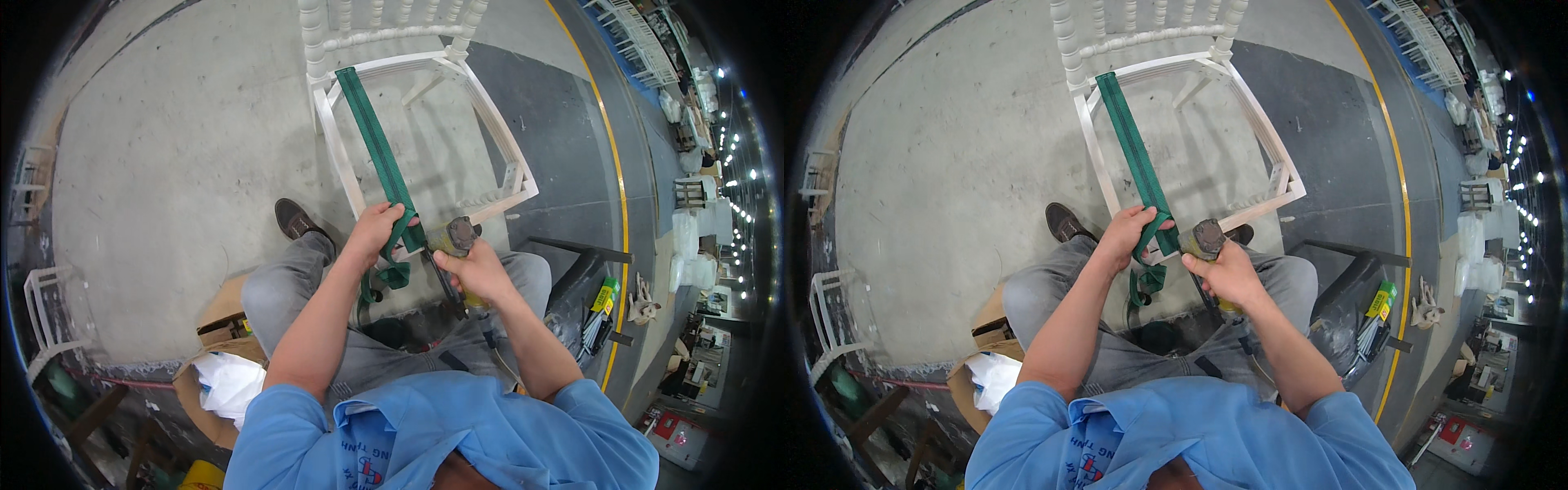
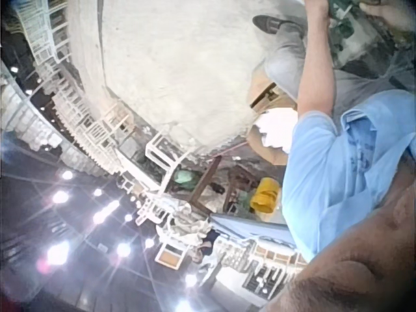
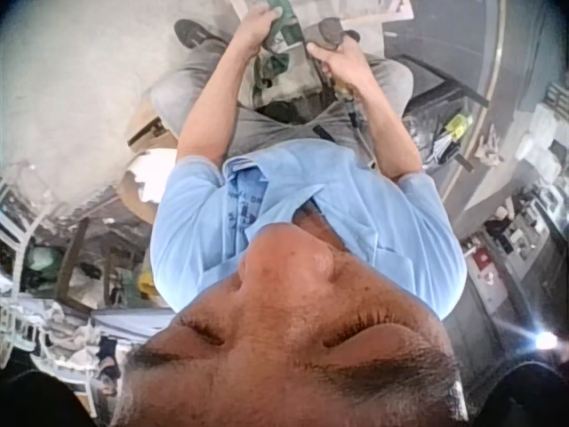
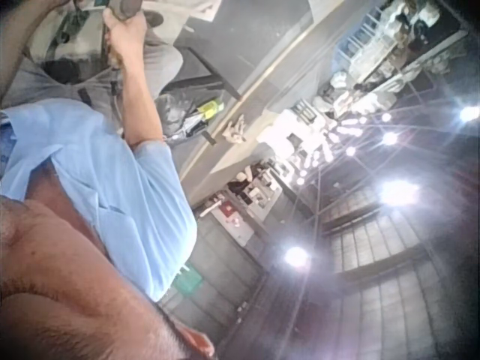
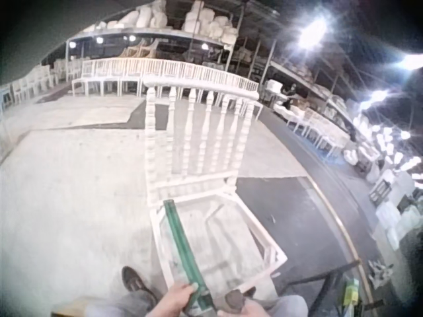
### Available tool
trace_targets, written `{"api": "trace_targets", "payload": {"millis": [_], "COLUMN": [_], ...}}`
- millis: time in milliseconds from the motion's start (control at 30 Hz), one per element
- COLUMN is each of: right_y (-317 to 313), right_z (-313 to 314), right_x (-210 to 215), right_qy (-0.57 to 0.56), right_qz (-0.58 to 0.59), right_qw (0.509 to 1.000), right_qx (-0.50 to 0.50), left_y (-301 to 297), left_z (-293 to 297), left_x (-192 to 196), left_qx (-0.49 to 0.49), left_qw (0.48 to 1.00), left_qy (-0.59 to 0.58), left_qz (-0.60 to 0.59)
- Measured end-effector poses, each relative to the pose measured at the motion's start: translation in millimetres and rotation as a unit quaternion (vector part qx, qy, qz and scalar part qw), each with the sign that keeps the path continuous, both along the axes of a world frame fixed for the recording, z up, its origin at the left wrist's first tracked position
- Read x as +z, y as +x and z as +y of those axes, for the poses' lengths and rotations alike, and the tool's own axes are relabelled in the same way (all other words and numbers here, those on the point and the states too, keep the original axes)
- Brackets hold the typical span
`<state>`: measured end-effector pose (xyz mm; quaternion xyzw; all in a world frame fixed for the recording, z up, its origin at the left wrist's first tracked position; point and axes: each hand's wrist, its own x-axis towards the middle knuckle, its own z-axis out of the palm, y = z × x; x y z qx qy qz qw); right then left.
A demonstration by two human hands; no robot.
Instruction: The person attaches green fabric slings to the seat of a white wooden chair. They position each sling, secure it with a staple gun, and trim excess material with scissors, repeating the process for multiple slings.
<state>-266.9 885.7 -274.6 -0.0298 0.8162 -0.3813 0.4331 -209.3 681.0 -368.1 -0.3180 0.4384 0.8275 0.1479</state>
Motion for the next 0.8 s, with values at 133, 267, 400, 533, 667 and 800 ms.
{"api": "trace_targets", "payload": {"millis": [133, 267, 400, 533, 667, 800], "right_y": [1.7, 4.4, 12.0, 15.2, 22.9, 16.8], "right_z": [-6.1, -9.6, -16.5, -18.3, -19.5, 4.8], "right_x": [2.2, 8.2, 7.9, 7.8, 7.0, 34.1], "right_qy": [0.004, 0.011, 0.01, 0.014, 0.013, -0.022], "right_qz": [-0.009, -0.001, -0.001, -0.009, 0.015, -0.018], "right_qw": [1.0, 1.0, 1.0, 1.0, 0.999, 0.999], "right_qx": [0.005, 0.016, 0.004, 0.021, 0.03, -0.018], "left_y": [-0.1, -0.7, 1.2, -0.3, -0.7, 2.3], "left_z": [-1.3, -3.6, -4.8, -7.2, -9.7, -12.3], "left_x": [1.3, -0.6, -3.6, -5.0, -1.6, 3.1], "left_qx": [0.011, -0.002, -0.006, -0.002, -0.007, -0.042], "left_qw": [1.0, 1.0, 0.999, 0.999, 0.999, 0.998], "left_qy": [0.017, 0.028, 0.034, 0.044, 0.05, 0.034], "left_qz": [0.006, 0.011, -0.001, 0.009, 0.014, 0.015]}}
